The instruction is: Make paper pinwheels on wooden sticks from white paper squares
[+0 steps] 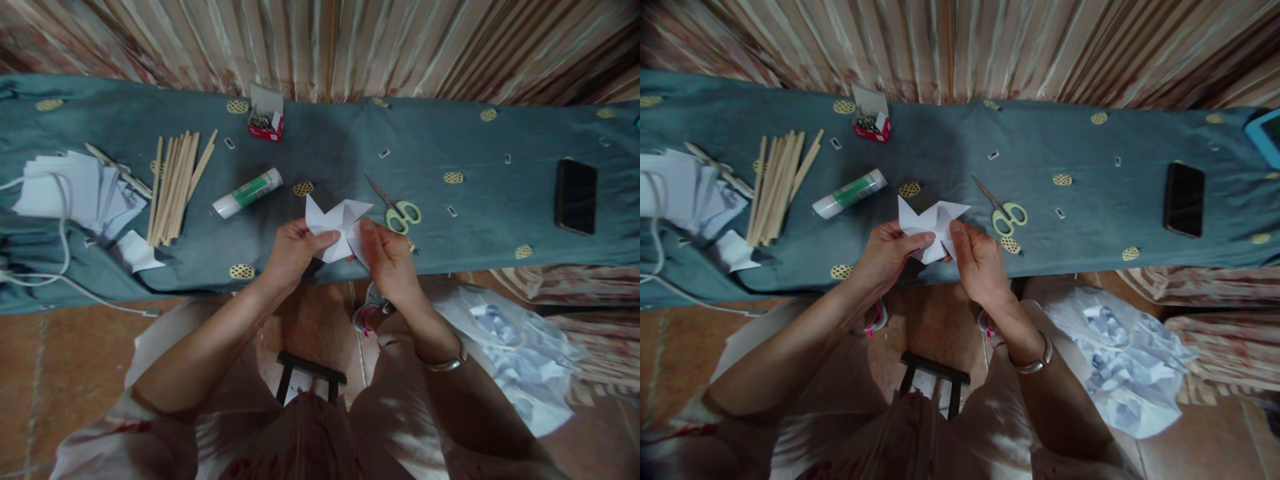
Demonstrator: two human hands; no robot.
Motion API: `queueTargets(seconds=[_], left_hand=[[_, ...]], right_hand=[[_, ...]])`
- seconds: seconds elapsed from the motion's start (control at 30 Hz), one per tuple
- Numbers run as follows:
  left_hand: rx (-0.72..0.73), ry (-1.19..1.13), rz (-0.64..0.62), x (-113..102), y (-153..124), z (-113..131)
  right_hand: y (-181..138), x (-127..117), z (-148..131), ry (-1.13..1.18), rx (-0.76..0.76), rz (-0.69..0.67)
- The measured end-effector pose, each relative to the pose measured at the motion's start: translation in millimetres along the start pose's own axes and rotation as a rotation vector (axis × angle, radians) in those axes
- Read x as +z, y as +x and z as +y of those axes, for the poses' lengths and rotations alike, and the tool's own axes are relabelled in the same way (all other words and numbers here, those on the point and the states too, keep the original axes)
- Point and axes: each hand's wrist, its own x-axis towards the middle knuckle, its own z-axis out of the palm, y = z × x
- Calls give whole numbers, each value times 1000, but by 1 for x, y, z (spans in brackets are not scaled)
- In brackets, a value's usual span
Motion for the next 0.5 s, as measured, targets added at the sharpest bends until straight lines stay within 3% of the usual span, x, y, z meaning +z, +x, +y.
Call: queueTargets(seconds=[0.5], left_hand=[[-3,-69,0,3,-1,-1]], right_hand=[[-1,7,-1,-257,-136,103]])
